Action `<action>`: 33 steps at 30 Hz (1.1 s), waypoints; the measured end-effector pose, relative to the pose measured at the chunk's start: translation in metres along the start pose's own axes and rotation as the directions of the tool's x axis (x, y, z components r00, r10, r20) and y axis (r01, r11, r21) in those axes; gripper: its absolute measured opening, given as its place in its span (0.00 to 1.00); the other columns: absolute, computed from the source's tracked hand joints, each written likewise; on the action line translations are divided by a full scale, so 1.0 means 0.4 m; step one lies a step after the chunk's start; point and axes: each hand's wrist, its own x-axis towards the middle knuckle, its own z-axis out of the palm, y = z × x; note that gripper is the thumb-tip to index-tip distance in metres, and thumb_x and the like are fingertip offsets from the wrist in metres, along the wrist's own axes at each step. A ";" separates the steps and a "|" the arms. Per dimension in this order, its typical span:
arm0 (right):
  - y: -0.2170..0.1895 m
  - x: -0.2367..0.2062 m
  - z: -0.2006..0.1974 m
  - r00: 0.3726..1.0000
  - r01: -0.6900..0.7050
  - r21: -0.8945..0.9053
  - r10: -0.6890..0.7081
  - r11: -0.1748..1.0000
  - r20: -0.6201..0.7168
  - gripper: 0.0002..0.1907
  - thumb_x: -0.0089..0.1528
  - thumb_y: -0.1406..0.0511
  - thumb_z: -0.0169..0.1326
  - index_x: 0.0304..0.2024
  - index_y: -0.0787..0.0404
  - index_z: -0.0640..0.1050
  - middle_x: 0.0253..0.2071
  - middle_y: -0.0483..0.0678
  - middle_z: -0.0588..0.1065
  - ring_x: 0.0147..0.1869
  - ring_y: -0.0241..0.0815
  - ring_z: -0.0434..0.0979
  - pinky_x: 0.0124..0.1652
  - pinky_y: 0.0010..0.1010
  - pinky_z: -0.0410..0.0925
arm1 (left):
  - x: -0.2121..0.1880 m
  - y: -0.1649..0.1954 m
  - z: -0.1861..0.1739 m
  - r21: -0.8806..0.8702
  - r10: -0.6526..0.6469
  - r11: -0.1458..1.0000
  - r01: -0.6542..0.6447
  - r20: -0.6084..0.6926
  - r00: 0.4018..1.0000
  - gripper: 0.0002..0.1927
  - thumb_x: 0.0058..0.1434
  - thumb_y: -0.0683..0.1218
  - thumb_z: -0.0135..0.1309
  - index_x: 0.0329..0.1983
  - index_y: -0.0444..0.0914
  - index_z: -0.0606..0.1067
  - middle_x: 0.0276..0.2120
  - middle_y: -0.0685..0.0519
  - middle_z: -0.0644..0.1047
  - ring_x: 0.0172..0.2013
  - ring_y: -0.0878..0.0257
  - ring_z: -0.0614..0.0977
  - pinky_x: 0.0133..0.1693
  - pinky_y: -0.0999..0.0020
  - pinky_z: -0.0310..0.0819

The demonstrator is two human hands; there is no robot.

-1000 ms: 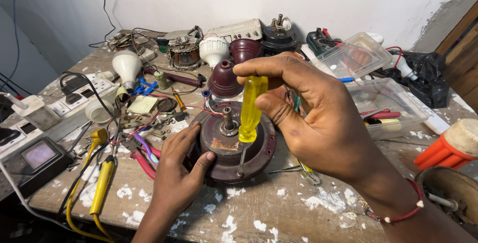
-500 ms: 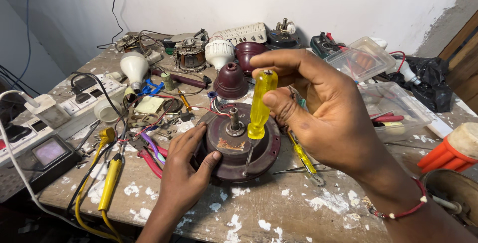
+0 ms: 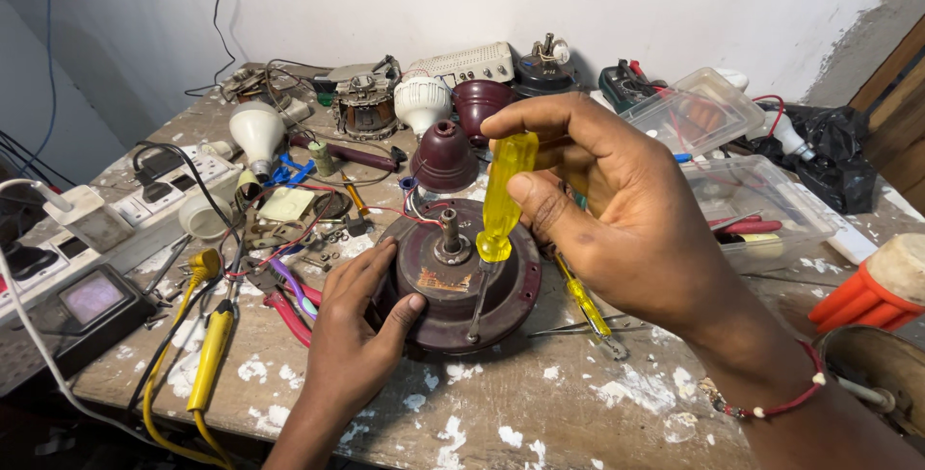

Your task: The person works on a ceiling fan motor base on a cluttered workbench. They scrub the motor housing and terminal area with a toothbrush, route and position red wires, then use a screwdriver to tighten screws on the housing, and finally wipe a small part with a cloth.

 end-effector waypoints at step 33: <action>0.034 -0.253 0.022 0.904 -0.134 -0.663 -0.183 0.737 -0.386 0.16 0.58 0.72 0.63 0.45 0.63 0.71 0.49 0.50 0.73 0.54 0.41 0.79 0.51 0.29 0.75 | -0.007 -0.021 -0.047 0.045 0.003 0.999 -0.003 -0.013 1.000 0.35 0.56 0.54 0.63 0.62 0.29 0.72 0.59 0.41 0.74 0.61 0.47 0.70 0.59 0.54 0.64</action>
